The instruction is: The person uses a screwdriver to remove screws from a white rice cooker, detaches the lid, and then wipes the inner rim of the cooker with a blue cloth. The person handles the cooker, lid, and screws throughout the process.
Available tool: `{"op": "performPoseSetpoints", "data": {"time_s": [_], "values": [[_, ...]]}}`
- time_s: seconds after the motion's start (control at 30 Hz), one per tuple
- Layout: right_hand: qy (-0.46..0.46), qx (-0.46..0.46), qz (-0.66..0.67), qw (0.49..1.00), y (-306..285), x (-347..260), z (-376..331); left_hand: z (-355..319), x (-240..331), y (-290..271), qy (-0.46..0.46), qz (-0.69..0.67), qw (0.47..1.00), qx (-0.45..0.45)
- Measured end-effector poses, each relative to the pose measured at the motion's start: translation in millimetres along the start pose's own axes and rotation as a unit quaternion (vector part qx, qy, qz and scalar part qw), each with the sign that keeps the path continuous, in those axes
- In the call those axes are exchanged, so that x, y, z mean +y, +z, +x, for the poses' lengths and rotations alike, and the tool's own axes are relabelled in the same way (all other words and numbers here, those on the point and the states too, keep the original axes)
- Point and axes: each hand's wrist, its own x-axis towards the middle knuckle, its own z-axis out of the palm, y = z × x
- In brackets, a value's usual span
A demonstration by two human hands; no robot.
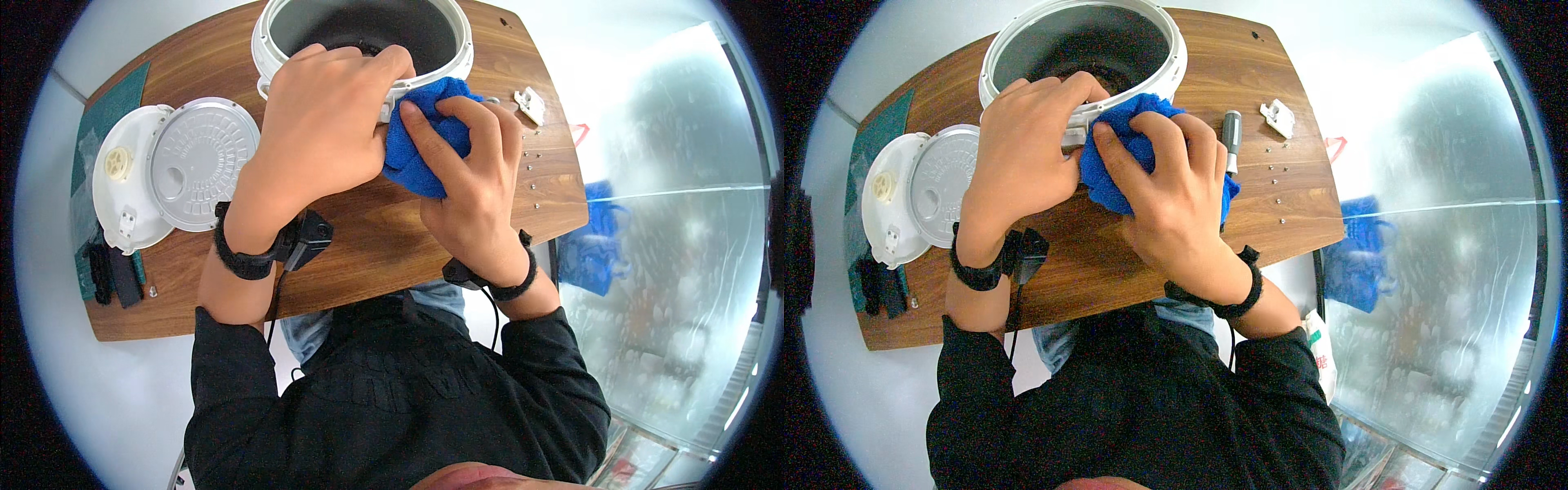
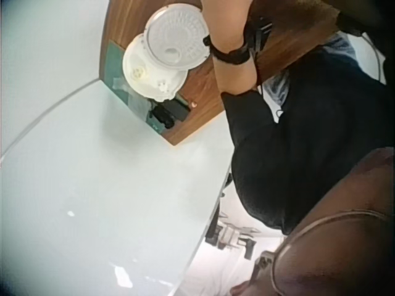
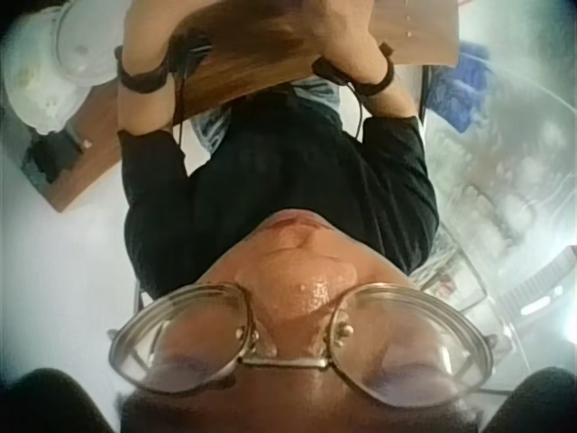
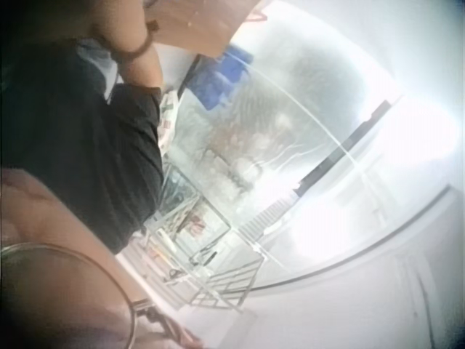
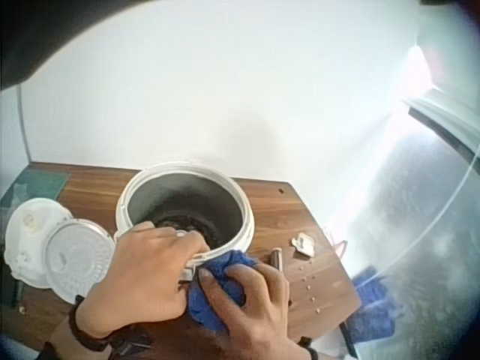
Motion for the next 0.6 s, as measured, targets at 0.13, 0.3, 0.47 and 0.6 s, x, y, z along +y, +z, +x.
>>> {"op": "performPoseSetpoints", "data": {"time_s": [0.13, 0.3, 0.47, 0.6], "values": [[0.008, -0.011, 0.024, 1.000, -4.8, -3.0, 3.8, 0.6, 0.3, -0.7, 0.017, 0.029, 0.999, 0.010], [-0.004, 0.006, 0.050, 0.999, 0.0, 11.0, 3.1, -2.0, -0.5, -0.4, -0.009, 0.001, 1.000, -0.005], [0.005, 0.016, 0.042, 0.999, -3.2, 27.0, -4.0, -0.6, -1.0, 0.5, 0.012, -0.008, 1.000, 0.012], [0.043, 0.045, 0.003, 0.998, 4.1, 46.7, -8.1, -1.0, -0.7, 1.2, 0.014, 0.008, 1.000, 0.012]]}}
